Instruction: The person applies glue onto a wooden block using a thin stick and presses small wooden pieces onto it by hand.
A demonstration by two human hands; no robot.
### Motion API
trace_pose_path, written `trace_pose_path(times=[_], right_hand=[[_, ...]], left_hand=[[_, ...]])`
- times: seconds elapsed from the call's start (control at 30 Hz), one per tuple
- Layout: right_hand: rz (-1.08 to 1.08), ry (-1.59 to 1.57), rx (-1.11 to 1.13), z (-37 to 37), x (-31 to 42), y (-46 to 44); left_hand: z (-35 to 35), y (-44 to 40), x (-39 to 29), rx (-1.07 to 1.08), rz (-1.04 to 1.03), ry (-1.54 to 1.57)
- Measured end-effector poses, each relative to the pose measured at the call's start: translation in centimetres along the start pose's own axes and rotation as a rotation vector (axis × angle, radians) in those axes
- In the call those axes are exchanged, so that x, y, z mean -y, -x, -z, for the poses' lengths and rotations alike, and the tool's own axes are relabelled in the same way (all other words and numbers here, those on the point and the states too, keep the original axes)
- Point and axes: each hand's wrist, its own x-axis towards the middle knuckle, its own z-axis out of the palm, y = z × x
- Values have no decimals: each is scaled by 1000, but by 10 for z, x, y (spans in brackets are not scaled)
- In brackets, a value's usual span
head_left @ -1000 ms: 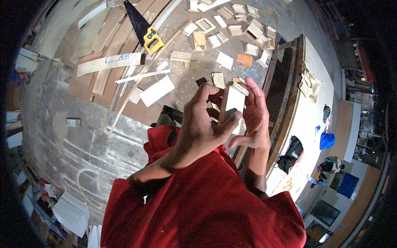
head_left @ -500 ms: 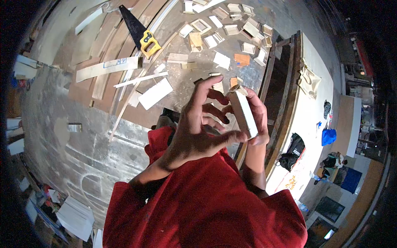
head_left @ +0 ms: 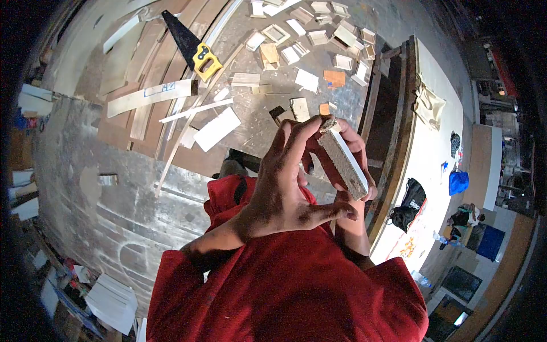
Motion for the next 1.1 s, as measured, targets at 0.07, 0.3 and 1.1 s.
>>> trace_pose_path(times=[0.07,0.3,1.1], right_hand=[[13,33,-53,-7,-1,-1],[26,63,-139,-16,1,1],[-235,621,-487,88,-42,17]], left_hand=[[-1,1,-1,-16,-26,-26],[-5,1,-3,17,-15,-106],[50,-5,25,-321,-85,462]])
